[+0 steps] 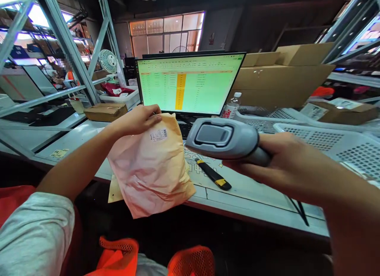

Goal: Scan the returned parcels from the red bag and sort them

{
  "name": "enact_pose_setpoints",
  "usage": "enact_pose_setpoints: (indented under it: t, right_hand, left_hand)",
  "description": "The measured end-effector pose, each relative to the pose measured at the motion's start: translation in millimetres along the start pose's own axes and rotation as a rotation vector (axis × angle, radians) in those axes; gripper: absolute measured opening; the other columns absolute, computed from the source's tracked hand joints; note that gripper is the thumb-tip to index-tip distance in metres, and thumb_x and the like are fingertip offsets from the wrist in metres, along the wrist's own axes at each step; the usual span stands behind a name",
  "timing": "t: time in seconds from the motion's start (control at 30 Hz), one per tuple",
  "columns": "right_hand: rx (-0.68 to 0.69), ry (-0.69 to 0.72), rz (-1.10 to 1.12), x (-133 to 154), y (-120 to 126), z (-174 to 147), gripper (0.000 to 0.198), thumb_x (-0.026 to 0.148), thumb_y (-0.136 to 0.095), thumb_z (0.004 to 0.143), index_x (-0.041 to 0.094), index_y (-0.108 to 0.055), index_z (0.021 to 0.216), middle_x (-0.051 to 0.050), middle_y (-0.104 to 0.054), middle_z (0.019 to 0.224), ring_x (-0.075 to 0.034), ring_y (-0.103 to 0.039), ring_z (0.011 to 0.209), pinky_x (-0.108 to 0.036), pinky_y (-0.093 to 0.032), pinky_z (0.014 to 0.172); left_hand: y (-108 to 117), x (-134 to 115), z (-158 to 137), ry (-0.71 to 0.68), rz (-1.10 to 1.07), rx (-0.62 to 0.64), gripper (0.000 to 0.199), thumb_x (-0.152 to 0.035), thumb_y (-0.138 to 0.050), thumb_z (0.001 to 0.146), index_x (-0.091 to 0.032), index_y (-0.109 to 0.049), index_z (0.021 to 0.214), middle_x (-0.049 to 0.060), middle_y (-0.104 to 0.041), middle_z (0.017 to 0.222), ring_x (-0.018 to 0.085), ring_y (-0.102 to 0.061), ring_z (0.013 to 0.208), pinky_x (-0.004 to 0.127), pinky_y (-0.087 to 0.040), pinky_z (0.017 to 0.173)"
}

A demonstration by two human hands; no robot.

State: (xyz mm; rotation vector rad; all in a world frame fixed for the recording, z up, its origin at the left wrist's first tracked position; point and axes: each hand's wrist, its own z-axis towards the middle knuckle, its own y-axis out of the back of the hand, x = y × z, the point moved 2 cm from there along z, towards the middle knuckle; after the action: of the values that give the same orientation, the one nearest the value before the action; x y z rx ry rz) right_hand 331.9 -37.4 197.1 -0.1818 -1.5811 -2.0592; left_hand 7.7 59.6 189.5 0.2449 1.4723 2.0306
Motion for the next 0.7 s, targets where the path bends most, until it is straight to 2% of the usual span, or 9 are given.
enact_pose_setpoints:
  t: [0.1,0.2,0.27,0.33,0.4,0.5,0.6,0.7]
  right_hand:
    - [0.176,0.055,-0.004,30,-7,5,0.084,0.105,-0.049,0.057,0.027,-0.073,0.073,-0.008,-0.066,0.062,-0.023,-0.059,0.058,-0.036,-0.049,0.057]
    - [0.159,0.029,-0.009,24,-16,11,0.081,0.099,-0.052,0.064,0.023,-0.072,0.082,-0.008,-0.067,0.065,-0.024,-0.060,0.062,-0.036,-0.048,0.059]
    - [0.103,-0.017,-0.042,-2,-31,16,0.074,0.091,-0.055,0.072,0.021,-0.071,0.090,-0.008,-0.068,0.070,-0.025,-0.061,0.066,-0.035,-0.047,0.061]
    - [0.033,-0.109,-0.119,-41,-56,20,0.066,0.080,-0.054,0.079,0.019,-0.070,0.096,-0.010,-0.070,0.076,-0.028,-0.063,0.069,-0.035,-0.046,0.062]
    - [0.005,-0.258,-0.218,-87,-87,23,0.057,0.065,-0.053,0.085,0.015,-0.071,0.106,-0.014,-0.074,0.089,-0.031,-0.068,0.078,-0.037,-0.048,0.066]
    - [0.040,-0.457,-0.340,-146,-137,19,0.058,0.051,-0.050,0.090,0.010,-0.067,0.127,-0.019,-0.075,0.100,-0.038,-0.071,0.093,-0.042,-0.052,0.076]
    - [0.057,-0.563,-0.413,-172,-169,11,0.063,0.047,-0.043,0.096,0.004,-0.058,0.141,-0.025,-0.072,0.116,-0.040,-0.071,0.104,-0.047,-0.053,0.085]
    - [0.064,-0.591,-0.511,-171,-176,11,0.062,0.046,-0.043,0.096,0.001,-0.061,0.135,-0.028,-0.070,0.118,-0.043,-0.068,0.108,-0.052,-0.053,0.089]
  left_hand:
    - [-4,-1,1,0.015,-0.005,-0.003,0.022,-0.028,-0.050,0.103,-0.016,-0.066,0.112,0.007,-0.070,0.090,0.023,-0.064,0.083,0.034,-0.047,0.078]
    - [-8,13,-1,0.014,-0.044,-0.014,0.024,-0.032,-0.049,0.102,-0.017,-0.066,0.111,0.008,-0.071,0.090,0.023,-0.064,0.083,0.034,-0.047,0.080]
    - [-15,35,-9,0.026,-0.100,-0.022,0.028,-0.037,-0.049,0.101,-0.017,-0.065,0.110,0.008,-0.071,0.094,0.024,-0.064,0.087,0.034,-0.048,0.082]
    - [-31,66,-23,0.133,-0.169,-0.009,0.029,-0.040,-0.048,0.100,-0.018,-0.064,0.109,0.007,-0.071,0.100,0.024,-0.064,0.092,0.034,-0.049,0.085]
    - [-58,101,-46,0.368,-0.229,0.043,0.026,-0.040,-0.048,0.099,-0.019,-0.063,0.102,0.006,-0.071,0.102,0.024,-0.065,0.096,0.033,-0.049,0.087]
    - [-105,138,-87,0.532,-0.209,0.036,0.021,-0.033,-0.046,0.097,-0.019,-0.061,0.093,0.011,-0.073,0.099,0.027,-0.067,0.094,0.038,-0.050,0.086]
    - [-146,154,-123,0.629,-0.185,-0.033,0.020,-0.031,-0.046,0.097,-0.018,-0.059,0.103,0.016,-0.073,0.112,0.031,-0.067,0.106,0.043,-0.049,0.093]
    - [-171,161,-141,0.661,-0.177,-0.103,0.019,-0.033,-0.044,0.098,-0.020,-0.056,0.104,0.014,-0.072,0.112,0.032,-0.066,0.111,0.047,-0.047,0.099]
